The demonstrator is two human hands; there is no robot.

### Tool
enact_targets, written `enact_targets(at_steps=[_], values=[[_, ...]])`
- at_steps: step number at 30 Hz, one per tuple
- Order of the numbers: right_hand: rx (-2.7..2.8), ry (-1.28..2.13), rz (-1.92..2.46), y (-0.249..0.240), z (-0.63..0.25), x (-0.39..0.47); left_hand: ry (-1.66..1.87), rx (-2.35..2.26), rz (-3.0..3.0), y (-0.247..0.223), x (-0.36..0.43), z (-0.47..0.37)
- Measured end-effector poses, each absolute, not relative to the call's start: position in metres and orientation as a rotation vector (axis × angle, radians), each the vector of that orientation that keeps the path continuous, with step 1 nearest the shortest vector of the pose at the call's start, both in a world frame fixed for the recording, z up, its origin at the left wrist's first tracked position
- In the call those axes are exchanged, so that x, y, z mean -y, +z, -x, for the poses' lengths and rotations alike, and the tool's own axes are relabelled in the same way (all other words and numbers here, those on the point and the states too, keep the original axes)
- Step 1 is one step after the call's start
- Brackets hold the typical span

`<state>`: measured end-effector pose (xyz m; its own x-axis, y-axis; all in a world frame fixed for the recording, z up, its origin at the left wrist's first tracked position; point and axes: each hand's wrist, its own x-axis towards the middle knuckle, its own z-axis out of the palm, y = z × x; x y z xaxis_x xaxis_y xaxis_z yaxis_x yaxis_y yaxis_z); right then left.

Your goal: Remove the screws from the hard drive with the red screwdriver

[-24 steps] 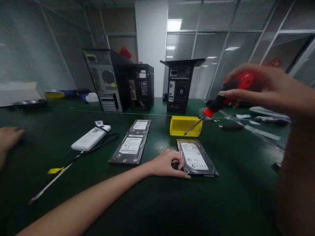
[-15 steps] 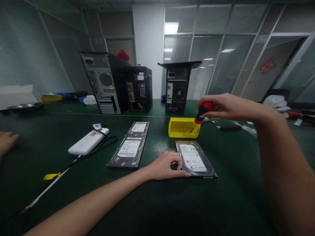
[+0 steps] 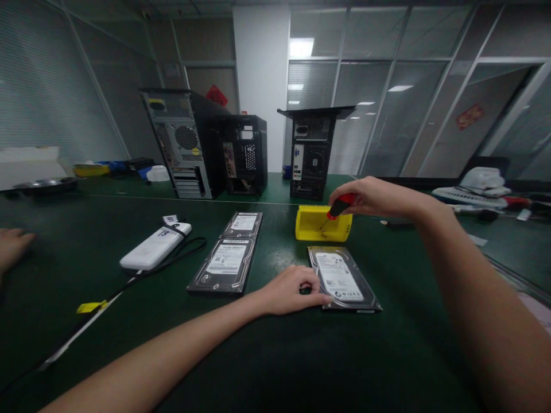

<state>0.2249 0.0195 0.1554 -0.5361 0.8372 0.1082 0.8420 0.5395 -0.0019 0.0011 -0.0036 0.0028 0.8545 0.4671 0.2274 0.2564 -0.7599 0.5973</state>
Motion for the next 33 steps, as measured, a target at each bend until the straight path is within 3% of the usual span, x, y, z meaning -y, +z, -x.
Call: enact_targets(at_steps=[33], values=[[2.632, 0.014, 1.481, 0.1586, -0.2331, -0.0173, 0.507, -0.483, -2.421, 0.0024, 0.0028, 0.0001]])
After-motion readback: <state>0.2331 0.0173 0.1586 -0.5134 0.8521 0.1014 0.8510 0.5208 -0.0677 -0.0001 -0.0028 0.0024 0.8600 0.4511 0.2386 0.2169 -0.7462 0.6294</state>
